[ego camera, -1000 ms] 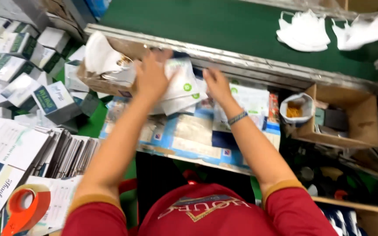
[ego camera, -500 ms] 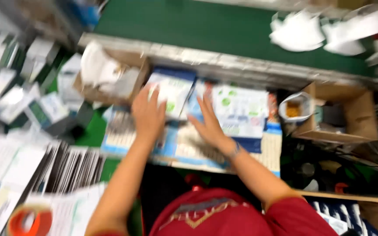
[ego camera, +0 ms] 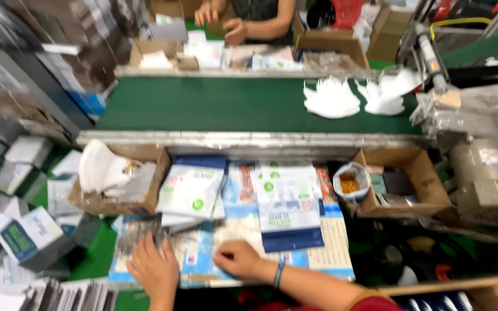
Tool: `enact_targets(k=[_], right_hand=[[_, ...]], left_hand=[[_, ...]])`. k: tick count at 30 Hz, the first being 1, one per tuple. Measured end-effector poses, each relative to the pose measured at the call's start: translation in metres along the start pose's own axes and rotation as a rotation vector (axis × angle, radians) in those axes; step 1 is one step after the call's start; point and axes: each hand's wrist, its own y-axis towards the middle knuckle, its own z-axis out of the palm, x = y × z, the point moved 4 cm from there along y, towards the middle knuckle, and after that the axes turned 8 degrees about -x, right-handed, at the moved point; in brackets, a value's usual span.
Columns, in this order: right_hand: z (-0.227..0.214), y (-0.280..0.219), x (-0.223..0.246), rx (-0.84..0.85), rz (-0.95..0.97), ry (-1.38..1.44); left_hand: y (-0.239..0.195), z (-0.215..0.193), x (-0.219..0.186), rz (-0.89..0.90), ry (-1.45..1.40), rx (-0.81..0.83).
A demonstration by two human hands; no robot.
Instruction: The person picks white face masks from a conveyor belt and inserts them into plastic pouches, pressing the pouches closed. They also stack printed boxes, seal a box with a tape dispenser, and place packed pouches into a cardboard box.
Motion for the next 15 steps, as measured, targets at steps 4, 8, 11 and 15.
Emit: enact_targets(k=[4,8,11,15], right_hand=[[-0.01,0.009,-0.002,-0.016,0.019,0.043],[-0.008,0.005,-0.011,0.045,0.165,0.289],[-0.009,0.005,-0.01,0.067,0.184,0.311],[-0.006,0.008,-0.022,0.099,0.208,0.343]], left_hand=[[-0.005,0.03,0.014,-0.04,0.028,-0.102],[-0.007,0.012,0.006,-0.039,-0.032,-0.18],[-0.003,0.002,0.0,-0.033,-0.099,-0.228],[-0.002,-0.001,0.0,-0.064,-0.106,-0.22]])
